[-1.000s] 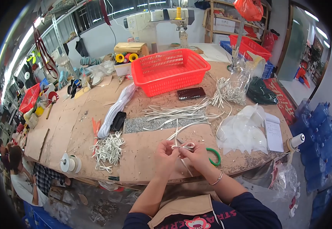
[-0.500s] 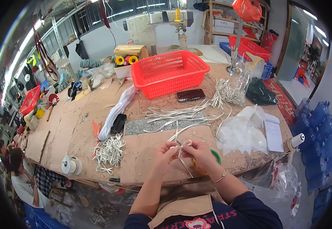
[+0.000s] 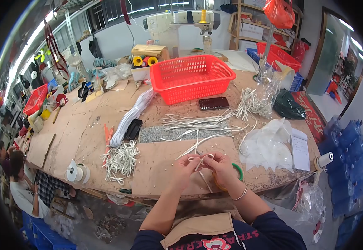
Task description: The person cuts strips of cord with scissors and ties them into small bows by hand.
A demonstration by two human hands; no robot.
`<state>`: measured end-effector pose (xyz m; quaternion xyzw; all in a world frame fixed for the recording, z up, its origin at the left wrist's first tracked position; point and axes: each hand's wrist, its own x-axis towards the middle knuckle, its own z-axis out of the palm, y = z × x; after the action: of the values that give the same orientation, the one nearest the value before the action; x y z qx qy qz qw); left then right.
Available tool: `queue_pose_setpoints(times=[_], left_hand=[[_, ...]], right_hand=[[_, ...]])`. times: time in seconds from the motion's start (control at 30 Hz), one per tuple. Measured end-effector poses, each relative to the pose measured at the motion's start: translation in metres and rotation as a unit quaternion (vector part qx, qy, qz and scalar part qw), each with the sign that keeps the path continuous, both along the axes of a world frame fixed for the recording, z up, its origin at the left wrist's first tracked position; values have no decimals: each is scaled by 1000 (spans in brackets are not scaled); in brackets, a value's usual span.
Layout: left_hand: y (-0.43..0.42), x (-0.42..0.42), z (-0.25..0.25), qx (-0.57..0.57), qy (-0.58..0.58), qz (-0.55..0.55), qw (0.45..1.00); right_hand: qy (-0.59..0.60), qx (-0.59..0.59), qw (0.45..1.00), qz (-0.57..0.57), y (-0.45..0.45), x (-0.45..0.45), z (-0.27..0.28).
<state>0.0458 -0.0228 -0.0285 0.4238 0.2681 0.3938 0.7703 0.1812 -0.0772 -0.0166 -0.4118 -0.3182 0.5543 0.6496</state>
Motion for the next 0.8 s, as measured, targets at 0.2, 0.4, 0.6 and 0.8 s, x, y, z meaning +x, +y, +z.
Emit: queue_pose_setpoints(times=[0.2, 0.4, 0.6, 0.8], left_hand=[[-13, 11, 3, 15, -26, 58, 998], [-17, 10, -8, 6, -27, 85, 996], [-8, 4, 0, -79, -6, 41, 996], [2, -3, -11, -66, 4, 37, 997]], right_hand=[[4, 68, 996, -54, 3, -13, -8], [5, 79, 992, -97, -5, -18, -9], [12, 24, 999, -48, -1, -7, 6], [-144, -13, 990, -6, -4, 8, 0]])
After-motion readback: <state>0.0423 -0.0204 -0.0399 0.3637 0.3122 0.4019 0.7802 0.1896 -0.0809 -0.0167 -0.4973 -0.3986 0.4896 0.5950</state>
